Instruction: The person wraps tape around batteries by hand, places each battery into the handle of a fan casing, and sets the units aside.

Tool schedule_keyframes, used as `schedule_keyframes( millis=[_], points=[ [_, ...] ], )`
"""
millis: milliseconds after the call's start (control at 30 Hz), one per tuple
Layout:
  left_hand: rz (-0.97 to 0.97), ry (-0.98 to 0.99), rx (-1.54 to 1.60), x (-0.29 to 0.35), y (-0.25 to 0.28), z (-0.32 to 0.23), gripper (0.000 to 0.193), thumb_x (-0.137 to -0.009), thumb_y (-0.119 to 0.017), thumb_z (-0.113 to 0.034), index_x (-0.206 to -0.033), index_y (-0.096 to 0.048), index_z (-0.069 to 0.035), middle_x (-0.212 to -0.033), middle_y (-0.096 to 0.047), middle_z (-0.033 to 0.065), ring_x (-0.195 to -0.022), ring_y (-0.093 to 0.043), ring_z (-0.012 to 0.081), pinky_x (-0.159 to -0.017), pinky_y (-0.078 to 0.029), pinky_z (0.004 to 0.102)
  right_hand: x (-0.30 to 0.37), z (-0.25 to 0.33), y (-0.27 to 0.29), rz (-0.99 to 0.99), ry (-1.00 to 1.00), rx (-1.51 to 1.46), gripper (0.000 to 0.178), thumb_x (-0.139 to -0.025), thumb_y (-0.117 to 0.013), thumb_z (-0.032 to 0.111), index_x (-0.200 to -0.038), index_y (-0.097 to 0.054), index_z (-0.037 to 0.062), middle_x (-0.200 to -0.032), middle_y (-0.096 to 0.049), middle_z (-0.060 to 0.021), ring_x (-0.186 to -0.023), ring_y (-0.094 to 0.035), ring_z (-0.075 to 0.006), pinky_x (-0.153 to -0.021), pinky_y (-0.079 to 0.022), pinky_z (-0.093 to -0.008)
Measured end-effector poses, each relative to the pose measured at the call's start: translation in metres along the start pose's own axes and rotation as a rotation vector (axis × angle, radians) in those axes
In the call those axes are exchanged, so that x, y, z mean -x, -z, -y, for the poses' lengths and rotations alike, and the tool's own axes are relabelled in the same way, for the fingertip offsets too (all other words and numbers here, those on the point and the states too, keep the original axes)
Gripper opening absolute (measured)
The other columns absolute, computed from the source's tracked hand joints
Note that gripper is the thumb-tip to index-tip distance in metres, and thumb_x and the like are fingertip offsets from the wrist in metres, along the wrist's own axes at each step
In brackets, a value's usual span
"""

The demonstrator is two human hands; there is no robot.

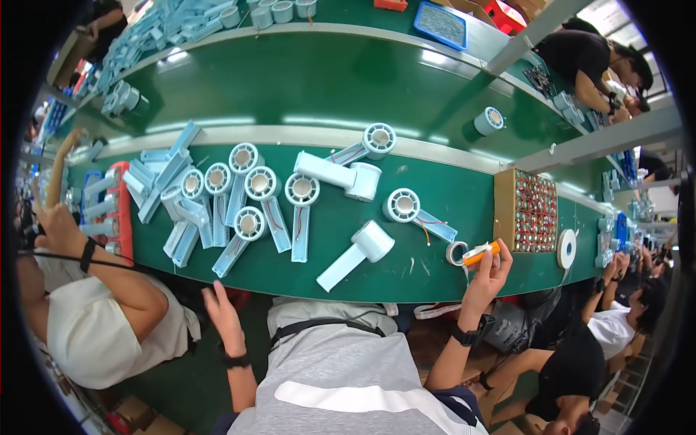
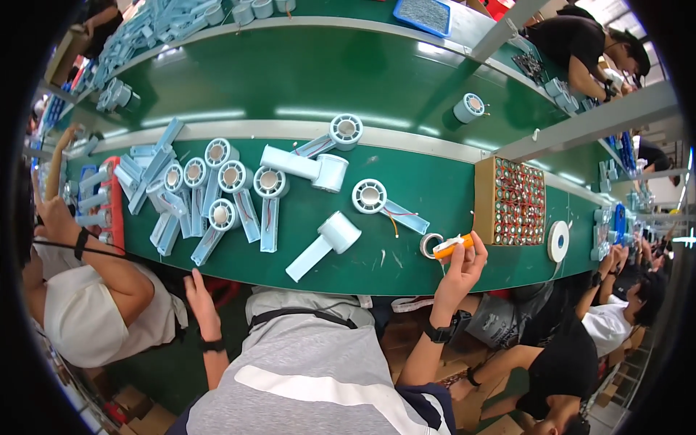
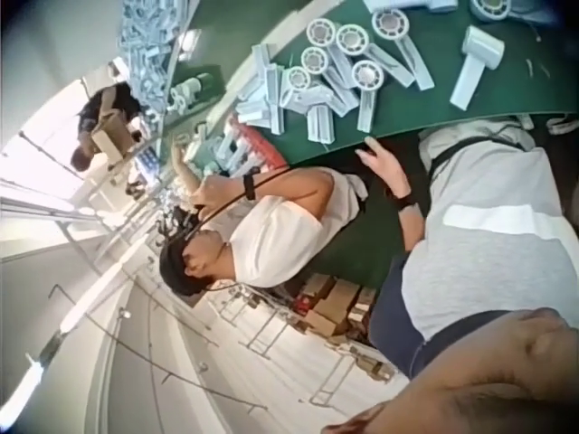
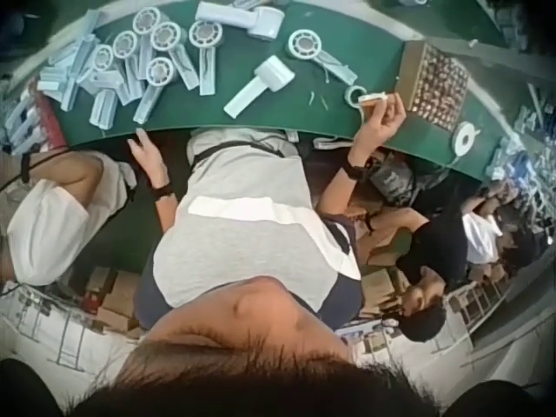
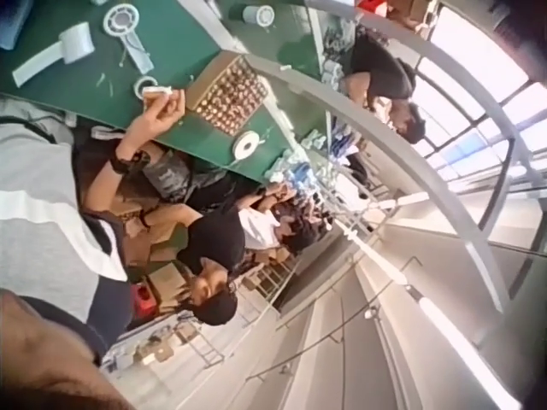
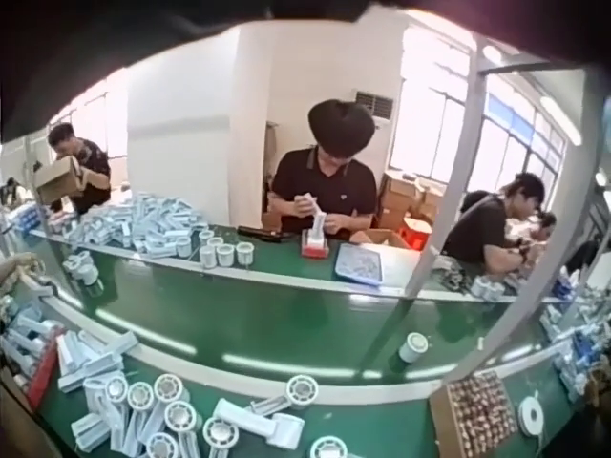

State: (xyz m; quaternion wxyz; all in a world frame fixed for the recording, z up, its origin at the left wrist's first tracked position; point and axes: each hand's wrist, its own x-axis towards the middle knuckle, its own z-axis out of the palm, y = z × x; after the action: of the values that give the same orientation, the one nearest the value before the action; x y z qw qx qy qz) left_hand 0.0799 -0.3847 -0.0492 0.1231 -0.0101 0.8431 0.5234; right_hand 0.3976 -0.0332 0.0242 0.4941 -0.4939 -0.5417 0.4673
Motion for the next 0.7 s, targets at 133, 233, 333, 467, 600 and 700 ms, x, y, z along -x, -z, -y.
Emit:
schedule_keyframes(
  millis=[133,233,333,467,600,700],
  points=[
    [-0.021,-0.767,-0.364,0.043,-0.033,-0.129,0.026,-0.087,-0.070,-0.008,-0.111,-0.065,-0.003,-0.115,-0.064,0.0133,-0.110,-0.058,0.0305,-0.096,-0.043,0.0401,-0.006,-0.010,-0.005,0.042,0.049,-0.045,0.036,-0.103,-0.055,0.010,-0.137,-0.046,0.0043,-0.110,-0.061,-0.0082,-0.094,-0.061,-0.0126,-0.079,-0.050,-0.0258],
    [0.483,-1.224,-0.349,0.054,-0.122,-0.194,0.022,-0.075,-0.078,-0.011,-0.095,-0.069,-0.011,-0.111,-0.065,0.0056,-0.113,-0.056,0.0291,-0.098,-0.040,0.0434,-0.011,-0.020,-0.013,0.037,0.040,-0.249,0.037,-0.102,-0.055,0.010,-0.138,-0.046,0.0043,-0.113,-0.060,-0.0088,-0.097,-0.060,-0.0137,-0.082,-0.051,-0.0275],
    [0.696,-1.509,-0.414,0.060,-0.210,-0.206,0.037,-0.073,-0.082,-0.022,-0.105,-0.067,-0.013,-0.127,-0.056,0.0077,-0.123,-0.049,0.0302,-0.101,-0.036,0.0468,-0.006,-0.031,-0.026,0.041,0.017,-0.397,0.038,-0.102,-0.055,0.009,-0.138,-0.045,0.0043,-0.115,-0.059,-0.0095,-0.099,-0.060,-0.0150,-0.085,-0.051,-0.0293],
    [0.771,-1.534,-0.463,0.068,-0.263,-0.196,0.043,-0.073,-0.082,-0.026,-0.110,-0.064,-0.012,-0.132,-0.051,0.0105,-0.124,-0.047,0.0306,-0.102,-0.034,0.0496,-0.010,-0.029,-0.037,0.029,-0.030,-0.499,0.040,-0.102,-0.056,0.009,-0.139,-0.044,0.0041,-0.116,-0.058,-0.0105,-0.102,-0.060,-0.0170,-0.088,-0.052,-0.0319],
    [0.813,-1.430,-0.451,0.071,-0.279,-0.202,0.043,-0.074,-0.081,-0.026,-0.109,-0.062,-0.009,-0.131,-0.050,0.0118,-0.122,-0.048,0.0301,-0.103,-0.033,0.0519,-0.001,-0.030,-0.026,-0.023,-0.039,-0.467,0.040,-0.101,-0.056,0.008,-0.139,-0.043,0.0039,-0.116,-0.059,-0.0112,-0.103,-0.061,-0.0187,-0.088,-0.053,-0.0329],
    [0.831,-1.446,-0.490,0.066,-0.278,-0.195,0.040,-0.075,-0.081,-0.026,-0.105,-0.063,-0.008,-0.129,-0.051,0.0120,-0.121,-0.049,0.0298,-0.102,-0.034,0.0519,0.000,-0.034,-0.021,-0.024,-0.055,-0.455,0.040,-0.102,-0.055,0.007,-0.139,-0.043,0.0038,-0.115,-0.059,-0.0116,-0.103,-0.061,-0.0195,-0.088,-0.053,-0.0331]
  ],
)
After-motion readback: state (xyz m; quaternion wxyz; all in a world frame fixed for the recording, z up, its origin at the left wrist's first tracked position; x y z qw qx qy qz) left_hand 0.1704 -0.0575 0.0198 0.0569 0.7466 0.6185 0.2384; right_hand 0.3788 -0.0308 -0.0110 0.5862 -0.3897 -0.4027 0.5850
